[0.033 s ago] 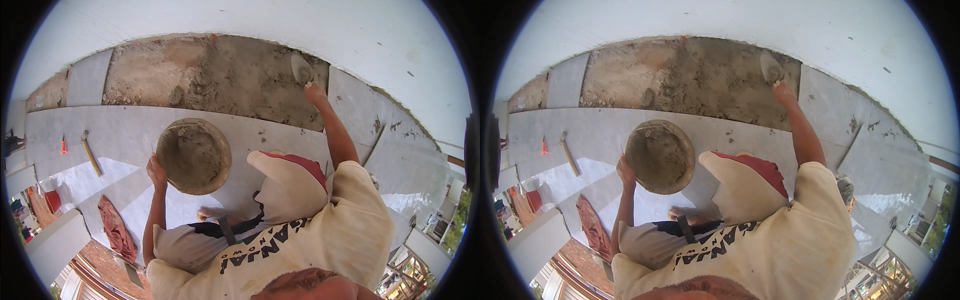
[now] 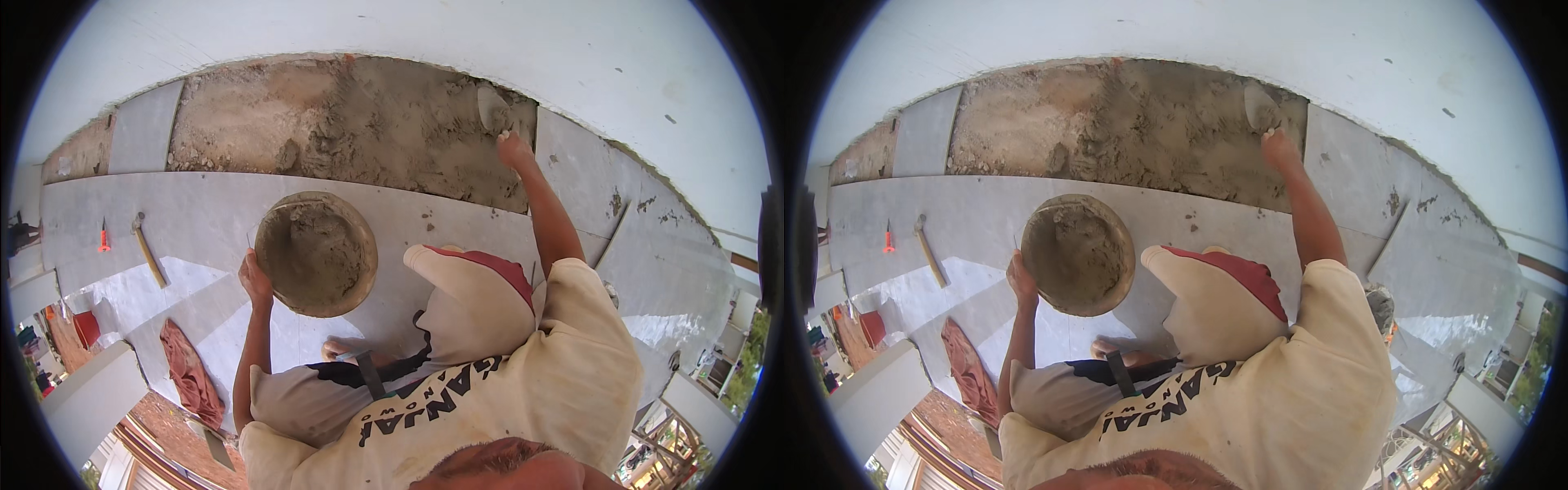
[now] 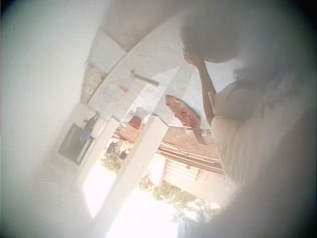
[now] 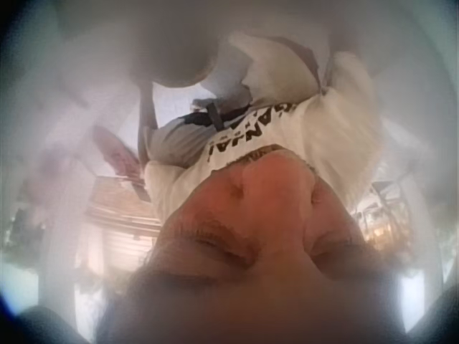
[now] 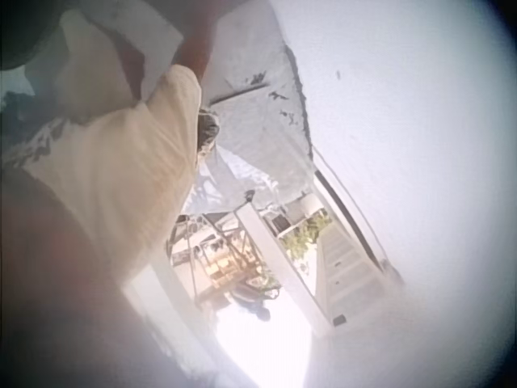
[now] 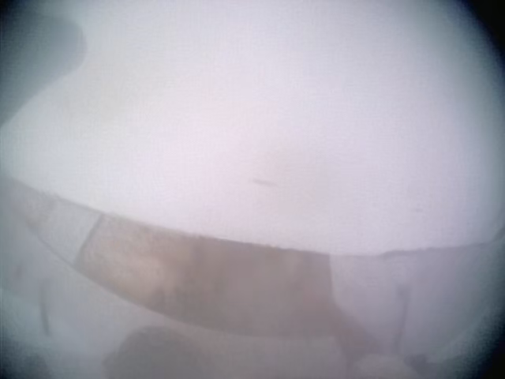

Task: The person scoops cement from a bucket using a trowel and spreads it onto the floor to prepare for tile installation. They then pick up a large ceramic tile, apply cement to its back, and position it onto the prepared floor area.

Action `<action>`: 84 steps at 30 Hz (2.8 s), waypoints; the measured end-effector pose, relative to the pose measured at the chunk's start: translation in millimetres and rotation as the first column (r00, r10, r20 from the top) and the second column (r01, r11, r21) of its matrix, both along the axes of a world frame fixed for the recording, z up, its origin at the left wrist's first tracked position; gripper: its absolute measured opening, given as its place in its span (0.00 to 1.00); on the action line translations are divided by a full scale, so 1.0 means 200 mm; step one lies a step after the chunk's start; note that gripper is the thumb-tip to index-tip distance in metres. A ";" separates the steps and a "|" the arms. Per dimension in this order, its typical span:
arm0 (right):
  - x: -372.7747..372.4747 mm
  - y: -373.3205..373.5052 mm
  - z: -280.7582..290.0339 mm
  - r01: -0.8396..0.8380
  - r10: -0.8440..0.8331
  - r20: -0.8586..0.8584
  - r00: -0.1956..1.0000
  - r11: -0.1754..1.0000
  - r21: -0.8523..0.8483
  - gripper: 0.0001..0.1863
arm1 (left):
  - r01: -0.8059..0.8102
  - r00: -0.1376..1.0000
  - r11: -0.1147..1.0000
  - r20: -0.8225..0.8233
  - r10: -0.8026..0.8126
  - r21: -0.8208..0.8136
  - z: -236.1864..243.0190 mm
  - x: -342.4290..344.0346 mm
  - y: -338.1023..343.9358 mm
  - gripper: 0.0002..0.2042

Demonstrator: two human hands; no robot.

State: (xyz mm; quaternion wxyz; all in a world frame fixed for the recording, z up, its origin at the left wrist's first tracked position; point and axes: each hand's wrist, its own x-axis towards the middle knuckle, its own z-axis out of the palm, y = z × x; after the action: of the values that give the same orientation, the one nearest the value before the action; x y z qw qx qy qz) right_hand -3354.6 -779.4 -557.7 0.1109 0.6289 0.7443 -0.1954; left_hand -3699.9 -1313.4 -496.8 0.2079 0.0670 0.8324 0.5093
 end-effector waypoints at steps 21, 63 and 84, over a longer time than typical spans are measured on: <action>0.07 0.09 -0.05 0.284 -0.284 -0.037 0.958 0.959 -0.013 0.21 | -0.035 0.999 0.997 -0.022 0.037 0.072 -0.01 0.01 -0.02 0.22; 0.15 -0.24 -0.17 0.492 -0.765 -0.537 0.355 0.642 -0.589 0.18 | 0.006 0.989 0.998 -0.150 -0.015 -0.058 -0.03 -0.02 -0.09 0.24; 0.25 -0.16 -0.40 0.394 -0.668 -0.493 0.558 0.735 -0.552 0.18 | -0.009 0.990 1.000 -0.140 0.006 -0.025 -0.05 -0.05 -0.11 0.24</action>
State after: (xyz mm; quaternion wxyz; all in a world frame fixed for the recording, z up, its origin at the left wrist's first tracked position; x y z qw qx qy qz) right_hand -3304.7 -812.3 -637.7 -0.1077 0.6803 0.4487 -0.5695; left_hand -3709.1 -1335.4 -506.6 0.1478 0.0969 0.8516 0.4935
